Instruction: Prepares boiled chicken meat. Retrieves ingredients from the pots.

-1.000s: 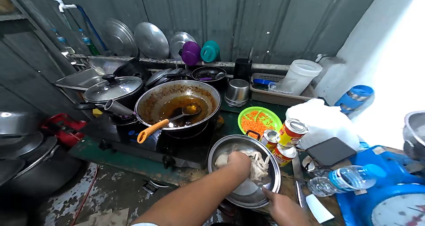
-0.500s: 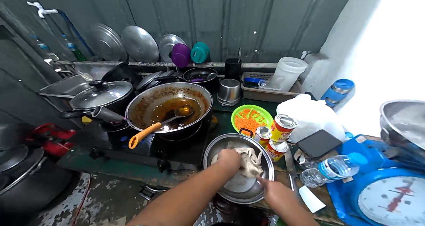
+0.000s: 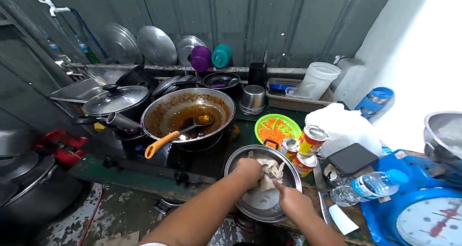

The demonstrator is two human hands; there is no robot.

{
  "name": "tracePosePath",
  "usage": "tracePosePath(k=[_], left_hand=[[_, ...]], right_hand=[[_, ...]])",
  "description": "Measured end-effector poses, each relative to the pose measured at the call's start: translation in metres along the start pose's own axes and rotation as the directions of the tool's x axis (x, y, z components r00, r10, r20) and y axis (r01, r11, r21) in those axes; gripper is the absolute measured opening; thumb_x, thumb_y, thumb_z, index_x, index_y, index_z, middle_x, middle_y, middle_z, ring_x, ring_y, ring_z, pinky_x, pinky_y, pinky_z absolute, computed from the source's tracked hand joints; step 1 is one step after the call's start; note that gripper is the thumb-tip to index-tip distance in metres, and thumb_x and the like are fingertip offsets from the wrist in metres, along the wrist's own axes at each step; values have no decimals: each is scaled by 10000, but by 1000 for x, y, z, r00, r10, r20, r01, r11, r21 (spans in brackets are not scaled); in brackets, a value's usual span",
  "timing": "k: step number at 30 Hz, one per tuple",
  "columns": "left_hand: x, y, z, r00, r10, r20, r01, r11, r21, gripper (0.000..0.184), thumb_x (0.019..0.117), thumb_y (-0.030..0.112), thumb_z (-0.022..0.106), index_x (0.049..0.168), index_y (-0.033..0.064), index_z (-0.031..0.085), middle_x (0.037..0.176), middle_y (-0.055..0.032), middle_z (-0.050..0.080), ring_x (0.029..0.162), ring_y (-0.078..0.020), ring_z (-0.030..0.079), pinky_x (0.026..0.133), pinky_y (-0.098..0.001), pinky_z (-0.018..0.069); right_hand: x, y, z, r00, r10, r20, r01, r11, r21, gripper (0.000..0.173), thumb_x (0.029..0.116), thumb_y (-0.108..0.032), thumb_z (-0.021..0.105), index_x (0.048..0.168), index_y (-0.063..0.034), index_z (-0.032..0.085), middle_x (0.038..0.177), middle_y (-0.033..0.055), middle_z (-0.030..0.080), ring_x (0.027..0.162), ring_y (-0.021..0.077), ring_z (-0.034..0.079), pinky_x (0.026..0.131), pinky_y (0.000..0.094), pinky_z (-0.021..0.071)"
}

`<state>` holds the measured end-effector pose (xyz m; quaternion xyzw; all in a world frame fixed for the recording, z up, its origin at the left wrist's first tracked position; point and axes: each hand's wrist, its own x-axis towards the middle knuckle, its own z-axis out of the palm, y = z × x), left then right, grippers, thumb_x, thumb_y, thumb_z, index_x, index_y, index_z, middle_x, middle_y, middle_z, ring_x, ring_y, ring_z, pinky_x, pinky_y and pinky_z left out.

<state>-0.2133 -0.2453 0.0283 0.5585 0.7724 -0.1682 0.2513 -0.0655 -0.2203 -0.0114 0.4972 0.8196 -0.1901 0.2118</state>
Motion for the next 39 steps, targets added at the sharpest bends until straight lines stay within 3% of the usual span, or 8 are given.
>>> tracePosePath(k=[7,12,17,23,29,32,35,39], left_hand=[[2,0,2,1000,-1,0,1,999,-33,269,992,79,576,1242,16,654,1253,-229,661,1143,-437,653,835,-639,549],[4,-12,7,997,66,-26,-68,996,-60,347,963,71,615,1307,25,626,1303,-249,637,1192,-459,626,885,-677,523],[3,-9,-2,998,67,-10,-67,997,-22,304,977,52,586,1269,-18,636,1318,-260,625,1208,-465,615,906,-680,517],[6,3,1,1000,-4,4,4,1000,-30,299,935,77,655,1212,-35,649,1291,-270,631,1164,-470,632,864,-662,540],[4,0,1,1000,17,11,-16,999,-44,300,943,64,641,1226,-35,643,1299,-267,632,1178,-466,629,879,-668,533],[5,0,3,999,36,5,-36,999,-17,278,953,42,615,1218,-36,643,1288,-262,638,1173,-458,633,877,-660,535],[6,1,2,1000,15,-3,-15,1000,-10,268,951,47,614,1204,-35,648,1281,-258,642,1163,-453,639,866,-652,541],[7,-1,4,1000,12,2,-12,999,-30,272,957,38,602,1214,-35,649,1296,-263,635,1181,-459,630,874,-661,537]], right_hand=[[-17,9,9,996,18,91,-14,999,-45,585,1048,-180,428,1601,-366,380,1322,179,680,1202,389,667,956,611,533],[-34,18,-11,994,-51,96,48,998,32,532,1020,-174,480,1526,-334,522,1361,150,671,1251,385,639,998,644,498],[-6,0,-26,997,-3,-74,2,1000,-17,543,1078,-208,382,1592,-383,395,1317,166,687,1208,379,664,958,608,530],[-4,17,-6,997,60,41,-56,995,-80,626,1032,-173,461,1614,-373,347,1320,188,682,1204,399,665,950,618,532],[-26,17,-26,999,-32,-17,31,999,-21,537,1056,-199,438,1559,-383,457,1285,185,701,1186,409,669,951,624,523],[-4,3,-22,999,14,-37,-15,999,-33,579,1035,-190,456,1576,-393,422,1322,162,686,1209,372,664,960,604,529],[4,7,-4,999,34,8,-33,997,-71,631,1033,-172,442,1614,-394,338,1309,182,687,1186,399,672,937,613,539],[-27,35,-2,992,1,126,5,999,-42,553,1013,-189,496,1548,-329,491,1352,189,668,1237,421,640,967,655,506]])
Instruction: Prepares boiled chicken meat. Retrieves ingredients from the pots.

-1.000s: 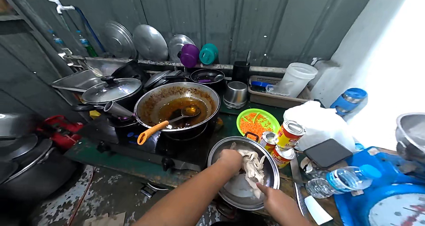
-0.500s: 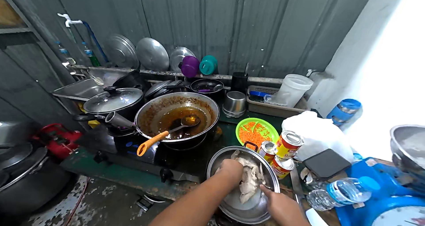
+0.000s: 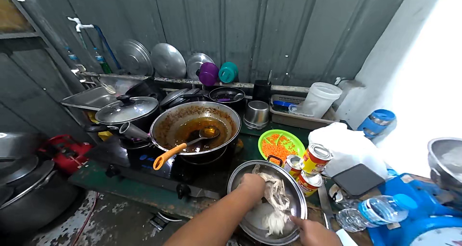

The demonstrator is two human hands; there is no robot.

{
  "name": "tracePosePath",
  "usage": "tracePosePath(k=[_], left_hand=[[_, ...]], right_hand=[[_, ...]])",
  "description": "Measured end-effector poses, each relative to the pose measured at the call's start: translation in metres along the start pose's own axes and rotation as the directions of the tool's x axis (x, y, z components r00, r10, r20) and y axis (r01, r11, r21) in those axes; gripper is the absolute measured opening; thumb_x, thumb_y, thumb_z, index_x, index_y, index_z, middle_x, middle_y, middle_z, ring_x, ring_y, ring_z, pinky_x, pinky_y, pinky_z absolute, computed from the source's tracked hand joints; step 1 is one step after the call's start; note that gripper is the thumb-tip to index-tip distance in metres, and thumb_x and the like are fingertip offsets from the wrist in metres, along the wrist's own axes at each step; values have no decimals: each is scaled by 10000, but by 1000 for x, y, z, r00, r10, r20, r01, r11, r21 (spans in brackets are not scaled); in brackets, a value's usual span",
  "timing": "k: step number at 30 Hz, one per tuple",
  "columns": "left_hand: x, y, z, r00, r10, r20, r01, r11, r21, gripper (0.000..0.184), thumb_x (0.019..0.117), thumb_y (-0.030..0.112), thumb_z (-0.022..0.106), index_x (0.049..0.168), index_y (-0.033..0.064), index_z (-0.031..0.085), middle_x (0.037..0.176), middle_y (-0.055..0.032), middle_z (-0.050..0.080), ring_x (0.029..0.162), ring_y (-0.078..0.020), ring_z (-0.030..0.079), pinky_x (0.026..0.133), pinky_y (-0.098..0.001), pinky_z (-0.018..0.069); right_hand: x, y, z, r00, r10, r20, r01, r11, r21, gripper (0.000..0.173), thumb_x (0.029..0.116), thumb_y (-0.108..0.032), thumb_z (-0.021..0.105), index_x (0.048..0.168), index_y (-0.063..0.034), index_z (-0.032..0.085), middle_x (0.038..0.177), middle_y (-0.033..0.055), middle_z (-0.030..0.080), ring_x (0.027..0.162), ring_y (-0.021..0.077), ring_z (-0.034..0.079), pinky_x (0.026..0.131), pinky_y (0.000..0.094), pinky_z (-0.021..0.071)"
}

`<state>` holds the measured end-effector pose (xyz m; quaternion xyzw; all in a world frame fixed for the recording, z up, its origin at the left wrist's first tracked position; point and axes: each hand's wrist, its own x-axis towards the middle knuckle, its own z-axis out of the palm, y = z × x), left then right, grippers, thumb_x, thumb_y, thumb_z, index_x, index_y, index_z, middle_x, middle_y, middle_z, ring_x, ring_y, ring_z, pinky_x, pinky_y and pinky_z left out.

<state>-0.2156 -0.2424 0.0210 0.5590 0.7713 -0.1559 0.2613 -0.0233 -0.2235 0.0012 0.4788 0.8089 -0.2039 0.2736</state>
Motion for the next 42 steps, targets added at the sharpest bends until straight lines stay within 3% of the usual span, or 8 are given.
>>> tracePosePath(k=[3,10,14,18,23,27,35,42], left_hand=[[-1,-5,-3,1000,28,-4,-28,999,-35,288,973,36,588,1249,-27,644,1319,-268,624,1208,-471,614,913,-677,517],[1,-4,-5,1000,18,-1,-18,1000,13,302,981,26,562,1271,-10,639,1330,-259,623,1217,-465,612,909,-674,522],[3,-6,-2,1000,19,-10,-19,999,38,316,973,11,550,1274,13,647,1323,-242,635,1209,-450,622,903,-663,531],[0,-14,-1,999,35,1,-35,999,2,334,970,22,562,1295,33,639,1323,-247,633,1214,-457,619,920,-672,519],[2,-15,-4,999,50,5,-50,998,-37,338,985,84,577,1315,42,642,1349,-249,622,1243,-461,602,953,-689,500],[11,-15,-12,999,27,19,-27,999,-23,321,1025,95,520,1311,8,636,1379,-253,604,1276,-460,584,982,-686,486],[25,-18,-7,997,72,36,-70,996,-55,333,1000,159,567,1308,96,675,1367,-233,626,1283,-449,585,1011,-698,466],[15,-13,-22,999,32,41,-31,999,-6,317,999,156,575,1284,53,667,1360,-244,622,1275,-455,587,990,-701,476]], right_hand=[[-9,7,-12,998,-55,-35,57,997,50,502,1028,-205,479,1510,-329,545,1355,178,670,1241,416,638,983,672,489],[27,-51,-5,993,-26,-112,29,999,23,608,1051,-152,393,1610,-388,351,1309,189,683,1188,398,671,942,614,540],[18,-39,4,999,-12,-35,11,1000,-21,624,1017,-167,461,1596,-383,380,1328,180,677,1200,406,664,931,632,537],[-2,-26,-4,998,-58,9,58,998,10,531,1000,-224,520,1518,-339,529,1374,152,663,1252,398,635,977,664,503],[13,-49,-27,983,-48,-175,56,998,41,580,1056,-160,406,1589,-388,397,1301,185,688,1195,401,665,948,621,530],[39,-55,-19,990,1,-143,-2,1000,-11,678,1012,-103,456,1630,-345,317,1307,210,676,1187,412,668,929,618,540],[14,-29,-28,994,-77,-71,82,994,69,578,1027,-149,444,1553,-387,465,1400,145,645,1276,382,622,992,645,502],[35,-50,0,989,-82,-127,95,990,103,623,1036,-131,420,1601,-387,369,1282,211,689,1171,428,670,941,642,526]])
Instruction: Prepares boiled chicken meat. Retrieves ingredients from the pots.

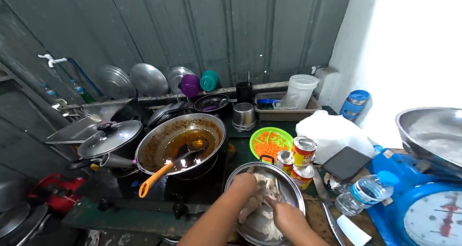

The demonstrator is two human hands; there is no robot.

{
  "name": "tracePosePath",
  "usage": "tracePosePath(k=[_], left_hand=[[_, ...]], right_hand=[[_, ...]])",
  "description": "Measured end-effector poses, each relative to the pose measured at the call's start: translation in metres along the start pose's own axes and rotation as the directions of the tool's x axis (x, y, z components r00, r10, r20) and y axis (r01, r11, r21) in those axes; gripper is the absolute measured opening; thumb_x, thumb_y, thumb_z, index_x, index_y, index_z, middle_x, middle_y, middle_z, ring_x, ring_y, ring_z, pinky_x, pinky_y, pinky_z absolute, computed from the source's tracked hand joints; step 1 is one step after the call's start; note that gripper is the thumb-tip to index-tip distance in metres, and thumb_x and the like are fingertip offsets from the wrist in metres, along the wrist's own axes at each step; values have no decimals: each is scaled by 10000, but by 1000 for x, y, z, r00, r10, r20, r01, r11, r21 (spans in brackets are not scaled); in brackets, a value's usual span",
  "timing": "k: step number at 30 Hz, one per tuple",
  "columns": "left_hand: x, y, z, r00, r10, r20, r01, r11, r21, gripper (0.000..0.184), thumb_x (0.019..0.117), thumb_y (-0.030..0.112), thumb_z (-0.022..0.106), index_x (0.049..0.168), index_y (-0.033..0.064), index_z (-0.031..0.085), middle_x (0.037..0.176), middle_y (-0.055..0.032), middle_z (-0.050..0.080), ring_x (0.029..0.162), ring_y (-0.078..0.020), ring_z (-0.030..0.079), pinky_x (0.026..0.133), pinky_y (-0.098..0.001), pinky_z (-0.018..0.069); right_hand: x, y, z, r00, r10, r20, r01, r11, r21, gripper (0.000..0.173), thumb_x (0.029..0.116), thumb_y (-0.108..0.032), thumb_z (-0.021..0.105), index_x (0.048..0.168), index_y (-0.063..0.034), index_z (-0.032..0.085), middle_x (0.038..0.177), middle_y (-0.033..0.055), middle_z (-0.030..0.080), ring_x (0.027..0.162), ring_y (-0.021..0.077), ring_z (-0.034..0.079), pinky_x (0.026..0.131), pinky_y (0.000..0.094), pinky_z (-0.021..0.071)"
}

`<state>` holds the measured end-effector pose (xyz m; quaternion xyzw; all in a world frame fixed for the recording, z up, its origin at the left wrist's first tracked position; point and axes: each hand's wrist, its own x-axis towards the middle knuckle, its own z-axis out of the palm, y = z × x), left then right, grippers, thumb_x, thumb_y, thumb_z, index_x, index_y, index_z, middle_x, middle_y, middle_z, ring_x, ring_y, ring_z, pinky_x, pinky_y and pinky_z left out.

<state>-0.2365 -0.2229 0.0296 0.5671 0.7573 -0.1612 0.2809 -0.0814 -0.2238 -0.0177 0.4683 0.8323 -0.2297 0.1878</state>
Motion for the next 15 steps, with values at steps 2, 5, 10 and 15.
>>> tracePosePath(k=[2,5,10,15], left_hand=[[-12,-3,-9,999,-31,-13,30,1000,-5,307,1022,181,557,1267,33,668,1349,-245,626,1275,-448,588,992,-694,473],[-29,-8,-15,997,-76,-11,77,997,27,316,1026,211,555,1267,49,678,1344,-233,634,1267,-439,595,985,-693,474],[-57,2,-26,991,-136,9,134,984,119,285,993,121,573,1220,-29,656,1309,-254,637,1224,-453,611,932,-679,501],[-43,5,-24,988,-150,-22,151,985,88,283,1000,106,552,1234,-10,663,1323,-236,640,1225,-438,618,921,-665,516]], right_hand=[[-3,2,4,999,16,41,-17,1000,5,614,1035,-134,426,1591,-392,386,1296,206,685,1184,426,666,942,642,526],[-6,9,6,996,18,84,-17,1000,-12,608,1033,-133,434,1575,-407,410,1326,202,671,1201,432,656,934,653,527],[-4,16,-3,997,7,81,-9,1000,25,598,1024,-146,448,1554,-424,445,1354,173,666,1230,402,647,959,655,517],[-20,13,-42,998,-42,36,41,998,50,541,1044,-177,447,1538,-395,486,1386,149,653,1274,386,620,1004,646,492]])
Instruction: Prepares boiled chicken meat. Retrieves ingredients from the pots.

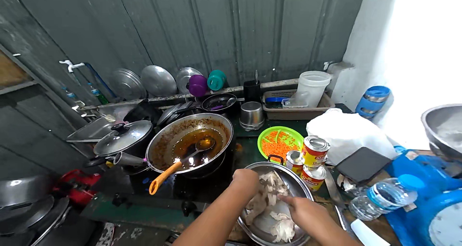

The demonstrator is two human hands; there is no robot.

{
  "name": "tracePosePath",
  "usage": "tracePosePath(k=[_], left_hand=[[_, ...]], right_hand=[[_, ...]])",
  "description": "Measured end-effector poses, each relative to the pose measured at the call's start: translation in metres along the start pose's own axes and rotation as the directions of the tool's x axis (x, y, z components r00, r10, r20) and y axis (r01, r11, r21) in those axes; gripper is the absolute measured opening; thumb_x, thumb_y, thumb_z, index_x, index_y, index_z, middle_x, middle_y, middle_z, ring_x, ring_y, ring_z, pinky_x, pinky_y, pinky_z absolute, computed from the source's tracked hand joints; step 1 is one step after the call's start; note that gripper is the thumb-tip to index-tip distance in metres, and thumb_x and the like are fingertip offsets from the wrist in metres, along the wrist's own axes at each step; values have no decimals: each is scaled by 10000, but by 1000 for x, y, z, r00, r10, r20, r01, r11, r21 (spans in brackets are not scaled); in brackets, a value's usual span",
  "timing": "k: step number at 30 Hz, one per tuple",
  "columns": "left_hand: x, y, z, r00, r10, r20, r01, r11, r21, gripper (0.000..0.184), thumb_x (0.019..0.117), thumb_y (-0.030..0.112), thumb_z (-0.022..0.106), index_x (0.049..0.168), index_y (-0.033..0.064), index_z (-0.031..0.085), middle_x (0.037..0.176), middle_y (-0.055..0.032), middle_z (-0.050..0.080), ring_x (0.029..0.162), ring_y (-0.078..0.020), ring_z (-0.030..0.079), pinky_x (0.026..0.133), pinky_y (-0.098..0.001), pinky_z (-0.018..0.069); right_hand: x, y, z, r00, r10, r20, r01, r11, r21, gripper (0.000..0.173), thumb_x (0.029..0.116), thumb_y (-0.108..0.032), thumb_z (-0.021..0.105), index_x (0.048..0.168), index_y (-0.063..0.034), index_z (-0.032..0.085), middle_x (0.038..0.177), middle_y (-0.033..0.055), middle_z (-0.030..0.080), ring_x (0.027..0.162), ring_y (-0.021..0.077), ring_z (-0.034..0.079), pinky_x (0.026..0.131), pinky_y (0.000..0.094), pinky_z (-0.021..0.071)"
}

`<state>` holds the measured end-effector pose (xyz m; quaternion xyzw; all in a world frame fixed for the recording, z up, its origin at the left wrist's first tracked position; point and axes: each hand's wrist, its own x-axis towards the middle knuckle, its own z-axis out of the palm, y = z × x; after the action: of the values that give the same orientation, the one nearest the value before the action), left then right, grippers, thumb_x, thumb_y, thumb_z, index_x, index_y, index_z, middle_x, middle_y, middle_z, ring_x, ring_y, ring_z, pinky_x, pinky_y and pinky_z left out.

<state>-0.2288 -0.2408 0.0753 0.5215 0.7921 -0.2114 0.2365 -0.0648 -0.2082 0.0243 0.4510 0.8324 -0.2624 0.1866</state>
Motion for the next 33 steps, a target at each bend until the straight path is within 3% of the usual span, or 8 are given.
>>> tracePosePath(k=[6,11,13,15,19,24,29,33], left_hand=[[18,13,9,1000,-23,-10,22,998,-62,293,1014,110,541,1244,-33,653,1341,-244,631,1235,-439,616,927,-665,517],[31,7,14,1000,-4,-31,1,993,-115,308,1012,185,570,1230,-9,669,1335,-234,639,1241,-433,615,933,-671,511],[30,6,12,1000,17,-21,-19,994,-104,301,1011,167,569,1234,-12,664,1336,-238,636,1242,-436,613,937,-671,511],[21,-2,7,999,35,-28,-37,994,-102,306,1012,167,568,1253,1,657,1327,-236,639,1238,-434,615,941,-673,507],[7,-16,-9,999,2,-42,-6,997,-82,284,1034,194,543,1234,45,681,1297,-208,663,1214,-415,634,918,-665,515],[23,-9,-2,1000,-19,-25,17,996,-82,303,1007,167,574,1241,-5,662,1320,-230,644,1227,-430,621,924,-667,515],[34,-8,7,1000,1,-31,-5,994,-114,346,1022,218,568,1273,-9,646,1336,-243,634,1242,-441,612,943,-678,504],[31,-13,6,1000,-3,-11,2,996,-95,315,1007,180,572,1254,5,660,1327,-232,641,1236,-434,616,938,-674,508]], right_hand=[[35,-8,27,998,47,-34,-50,994,-93,627,1039,-120,418,1617,-353,344,1297,226,677,1185,437,662,933,638,529],[18,6,31,996,75,40,-67,982,-179,674,991,-108,506,1607,-346,370,1313,221,670,1194,436,655,922,646,529],[9,14,28,995,84,57,-72,979,-190,626,977,-161,558,1565,-344,449,1315,204,677,1195,432,656,923,657,523],[-4,13,14,995,68,68,-56,984,-169,547,988,-168,532,1510,-331,535,1325,189,679,1215,422,648,943,666,510],[-6,-5,-6,999,-13,-29,9,994,-110,554,1048,-171,440,1552,-400,461,1287,196,693,1195,425,656,949,647,511],[34,-21,17,998,-14,-55,8,994,-109,611,1039,-134,421,1595,-385,384,1284,228,683,1177,449,660,925,659,521],[34,-16,27,1000,29,1,-29,989,-146,638,1025,-113,431,1594,-397,380,1270,213,694,1175,435,668,926,640,529],[20,0,21,998,43,49,-36,990,-136,585,1028,-145,444,1559,-389,451,1324,186,678,1211,427,650,940,659,516]])
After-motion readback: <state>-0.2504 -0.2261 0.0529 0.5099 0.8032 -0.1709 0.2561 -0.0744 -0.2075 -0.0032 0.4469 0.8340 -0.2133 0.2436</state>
